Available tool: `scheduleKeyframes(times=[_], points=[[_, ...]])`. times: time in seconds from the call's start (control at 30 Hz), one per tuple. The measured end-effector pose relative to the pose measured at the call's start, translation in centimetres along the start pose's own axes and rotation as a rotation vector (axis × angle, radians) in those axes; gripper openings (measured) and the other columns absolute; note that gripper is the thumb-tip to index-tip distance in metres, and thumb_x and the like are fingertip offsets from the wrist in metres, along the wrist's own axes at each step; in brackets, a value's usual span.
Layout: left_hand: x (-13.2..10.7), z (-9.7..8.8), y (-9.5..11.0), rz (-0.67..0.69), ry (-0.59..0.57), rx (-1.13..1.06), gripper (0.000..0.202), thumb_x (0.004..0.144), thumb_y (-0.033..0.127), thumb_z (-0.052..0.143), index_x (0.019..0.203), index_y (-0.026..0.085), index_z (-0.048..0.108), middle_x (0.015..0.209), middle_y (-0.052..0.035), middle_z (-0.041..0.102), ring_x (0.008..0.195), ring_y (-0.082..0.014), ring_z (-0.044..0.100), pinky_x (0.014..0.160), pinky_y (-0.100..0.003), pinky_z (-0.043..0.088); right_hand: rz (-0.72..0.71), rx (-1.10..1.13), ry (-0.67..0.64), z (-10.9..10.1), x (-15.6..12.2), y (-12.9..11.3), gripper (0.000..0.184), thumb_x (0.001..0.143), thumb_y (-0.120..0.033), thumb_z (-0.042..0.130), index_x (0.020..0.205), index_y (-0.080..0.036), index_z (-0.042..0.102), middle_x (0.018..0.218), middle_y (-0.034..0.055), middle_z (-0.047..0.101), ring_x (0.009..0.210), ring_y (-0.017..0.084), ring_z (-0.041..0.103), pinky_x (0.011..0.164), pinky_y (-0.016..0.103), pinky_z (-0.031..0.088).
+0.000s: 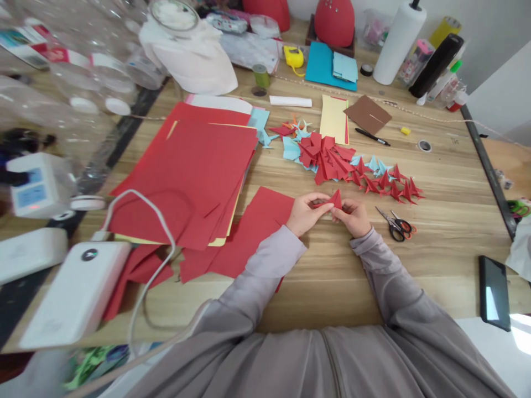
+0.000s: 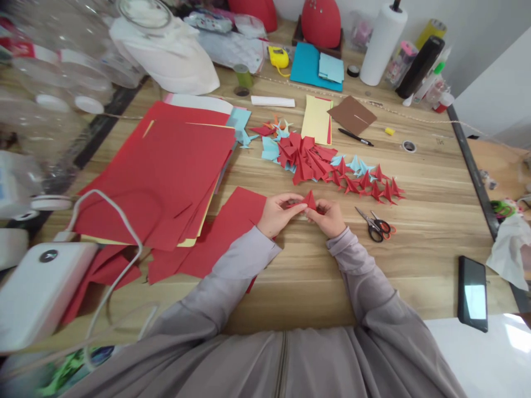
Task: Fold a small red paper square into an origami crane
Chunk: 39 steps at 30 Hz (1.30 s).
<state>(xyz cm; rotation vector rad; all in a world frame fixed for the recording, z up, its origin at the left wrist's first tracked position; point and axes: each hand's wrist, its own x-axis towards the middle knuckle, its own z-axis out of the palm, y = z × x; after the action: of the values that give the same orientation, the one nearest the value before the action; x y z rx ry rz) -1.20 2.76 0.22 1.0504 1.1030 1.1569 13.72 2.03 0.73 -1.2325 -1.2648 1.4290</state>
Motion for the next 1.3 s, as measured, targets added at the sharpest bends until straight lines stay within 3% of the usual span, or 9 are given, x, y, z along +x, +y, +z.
scheduleKeyframes(times=[0.27, 0.47, 0.93, 1.3], points=[[0.08, -0.13, -0.12, -0.032, 0.0, 0.002, 0.028, 0.059, 0.035, 0.077, 0.075, 0.014, 0.07, 0.064, -0.0016, 0.066, 0.055, -0.0115, 0.057, 0.058, -0.027, 0.048, -0.025, -0.068, 0.006, 0.1, -0.29, -0.19, 0.038, 0.063, -0.053, 0.074, 0.067, -0.017, 0.064, 0.054, -0.0001, 0.063, 0.047, 0.011, 0.055, 0.05, 0.027, 0.047], [0.19, -0.38, -0.1, -0.009, -0.026, 0.029, 0.026, 0.066, 0.034, 0.072, 0.082, 0.015, 0.072, 0.068, -0.0027, 0.068, 0.057, -0.0121, 0.059, 0.06, -0.027, 0.049, -0.001, -0.081, -0.005, 0.06, -0.21, -0.42, 0.041, 0.062, -0.057, 0.074, 0.062, -0.017, 0.063, 0.052, 0.0008, 0.063, 0.046, 0.012, 0.056, 0.049, 0.027, 0.048], [0.17, -0.29, -0.23, 0.031, -0.009, 0.011, 0.027, 0.062, 0.03, 0.077, 0.085, 0.016, 0.073, 0.06, 0.0021, 0.061, 0.055, -0.0092, 0.053, 0.057, -0.024, 0.045, 0.023, -0.034, -0.007, 0.03, -0.32, -0.56, 0.039, 0.059, -0.052, 0.077, 0.059, -0.016, 0.063, 0.051, 0.0006, 0.063, 0.044, 0.011, 0.056, 0.047, 0.025, 0.046], [-0.01, 0.09, 0.43, 0.044, 0.026, -0.034, 0.032, 0.066, 0.037, 0.073, 0.09, 0.016, 0.072, 0.077, -0.0043, 0.072, 0.069, -0.0143, 0.064, 0.067, -0.028, 0.052, 0.05, 0.114, 0.065, -0.2, -0.04, -0.19, 0.032, 0.06, -0.045, 0.079, 0.057, -0.017, 0.064, 0.051, 0.0003, 0.064, 0.042, 0.01, 0.056, 0.044, 0.023, 0.046]])
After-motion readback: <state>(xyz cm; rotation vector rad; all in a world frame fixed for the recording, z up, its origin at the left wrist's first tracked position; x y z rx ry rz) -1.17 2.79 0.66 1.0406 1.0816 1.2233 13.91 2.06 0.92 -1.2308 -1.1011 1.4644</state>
